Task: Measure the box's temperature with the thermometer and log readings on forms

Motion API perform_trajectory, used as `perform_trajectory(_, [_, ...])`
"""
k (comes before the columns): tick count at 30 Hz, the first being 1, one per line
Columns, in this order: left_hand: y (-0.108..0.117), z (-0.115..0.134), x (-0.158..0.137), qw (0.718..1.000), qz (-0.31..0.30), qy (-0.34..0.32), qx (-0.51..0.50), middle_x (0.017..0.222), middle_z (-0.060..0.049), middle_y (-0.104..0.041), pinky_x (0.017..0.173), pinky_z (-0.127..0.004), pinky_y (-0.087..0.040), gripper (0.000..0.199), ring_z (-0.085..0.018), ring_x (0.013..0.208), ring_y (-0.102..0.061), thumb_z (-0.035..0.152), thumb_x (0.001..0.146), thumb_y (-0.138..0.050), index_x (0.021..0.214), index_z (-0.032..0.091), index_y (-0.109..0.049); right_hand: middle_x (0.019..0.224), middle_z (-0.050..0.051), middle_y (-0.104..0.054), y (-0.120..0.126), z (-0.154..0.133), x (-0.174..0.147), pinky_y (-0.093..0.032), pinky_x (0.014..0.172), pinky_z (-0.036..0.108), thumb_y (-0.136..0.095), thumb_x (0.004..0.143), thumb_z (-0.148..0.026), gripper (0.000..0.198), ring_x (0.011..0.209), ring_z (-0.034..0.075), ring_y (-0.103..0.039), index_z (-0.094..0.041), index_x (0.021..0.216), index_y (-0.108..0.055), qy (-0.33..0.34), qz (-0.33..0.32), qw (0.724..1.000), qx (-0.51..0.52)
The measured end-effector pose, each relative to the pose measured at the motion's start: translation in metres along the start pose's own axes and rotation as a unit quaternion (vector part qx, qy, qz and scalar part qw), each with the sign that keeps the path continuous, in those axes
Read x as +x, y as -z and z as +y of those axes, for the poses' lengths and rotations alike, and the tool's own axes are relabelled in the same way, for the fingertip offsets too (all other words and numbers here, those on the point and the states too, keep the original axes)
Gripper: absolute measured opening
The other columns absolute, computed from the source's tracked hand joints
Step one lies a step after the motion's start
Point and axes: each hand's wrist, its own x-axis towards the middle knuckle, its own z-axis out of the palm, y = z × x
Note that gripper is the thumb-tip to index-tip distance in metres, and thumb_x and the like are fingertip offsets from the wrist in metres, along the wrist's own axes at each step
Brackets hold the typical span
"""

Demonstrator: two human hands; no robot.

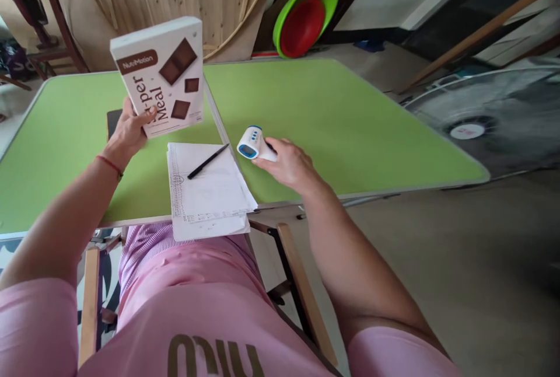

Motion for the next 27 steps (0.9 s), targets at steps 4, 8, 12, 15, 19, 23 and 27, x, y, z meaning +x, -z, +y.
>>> perform_trajectory(4, [0.009,-0.036,0.022,0.999,-0.006,0.037,-0.025,0.112,-0.007,-0.073,0.096,-0.052,-0.056,0.082,-0.031,0.111,-0.069,0.037,0.044,-0.094,0.115,0.026,-0.055,0.116,0.015,-0.069,-0.003,0.013,0.011,-0.054,0.080,0.045,-0.079,0.074,-0.038,0.046,0.102,0.033,-0.066,-0.020,0.116,-0.074,0.026,-0.025,0.999,0.008])
perform_trajectory(8, [0.010,-0.049,0.023,0.998,-0.015,0.058,-0.028,0.111,-0.006,-0.073,0.097,-0.051,-0.055,0.077,-0.031,0.111,-0.068,0.035,0.044,-0.095,0.110,0.026,-0.055,0.119,0.015,-0.068,-0.003,0.025,0.018,-0.055,0.086,0.045,-0.082,0.072,-0.037,0.050,0.105,0.034,-0.067,-0.019,0.118,-0.074,0.034,-0.070,0.997,0.016])
perform_trajectory(12, [0.014,-0.047,0.018,0.998,-0.049,0.044,0.012,0.116,-0.009,-0.070,0.099,-0.047,-0.054,0.075,-0.031,0.114,-0.067,0.033,0.048,-0.095,0.111,0.023,-0.056,0.123,0.017,-0.064,0.001,0.017,0.017,-0.053,0.093,0.051,-0.081,0.076,-0.044,0.056,0.110,0.036,-0.064,-0.017,0.124,-0.072,0.069,-0.014,0.997,0.005])
perform_trajectory(15, [0.020,-0.044,0.006,0.993,0.005,0.046,0.107,0.111,-0.011,-0.065,0.096,-0.049,-0.053,0.068,-0.030,0.109,-0.065,0.025,0.052,-0.092,0.109,0.020,-0.053,0.116,0.014,-0.065,0.000,-0.009,0.013,-0.049,0.095,0.054,-0.065,0.091,-0.036,0.034,0.109,0.034,-0.061,-0.022,0.121,-0.074,0.169,0.035,0.985,-0.004])
perform_trajectory(19, [0.023,-0.035,-0.028,0.930,0.094,0.007,0.355,0.089,-0.004,-0.057,0.089,-0.047,-0.053,0.038,-0.024,0.089,-0.062,0.017,0.065,-0.079,0.091,0.022,-0.052,0.099,0.011,-0.066,-0.008,-0.049,0.015,-0.044,0.087,0.047,-0.052,0.097,-0.018,0.030,0.097,0.029,-0.056,-0.027,0.111,-0.078,0.291,-0.037,0.954,-0.057])
perform_trajectory(23, [0.009,-0.024,-0.062,0.825,-0.133,-0.077,0.543,0.115,-0.012,-0.066,0.098,-0.050,-0.051,0.016,-0.030,0.105,-0.062,0.026,0.083,-0.063,0.098,0.020,-0.064,0.092,0.011,-0.065,-0.013,-0.065,0.024,-0.039,0.085,0.043,-0.041,0.099,-0.012,0.038,0.094,0.027,-0.052,-0.023,0.092,-0.078,0.356,-0.088,0.923,-0.113])
perform_trajectory(27, [-0.007,-0.019,-0.072,0.731,-0.257,-0.079,0.627,0.136,-0.015,-0.064,0.100,-0.056,-0.049,0.027,-0.035,0.113,-0.060,0.029,0.096,-0.050,0.114,0.019,-0.067,0.090,0.011,-0.066,-0.003,-0.065,0.027,-0.041,0.083,0.043,-0.042,0.097,-0.014,0.032,0.092,0.027,-0.054,-0.021,0.086,-0.071,0.361,-0.089,0.921,-0.116])
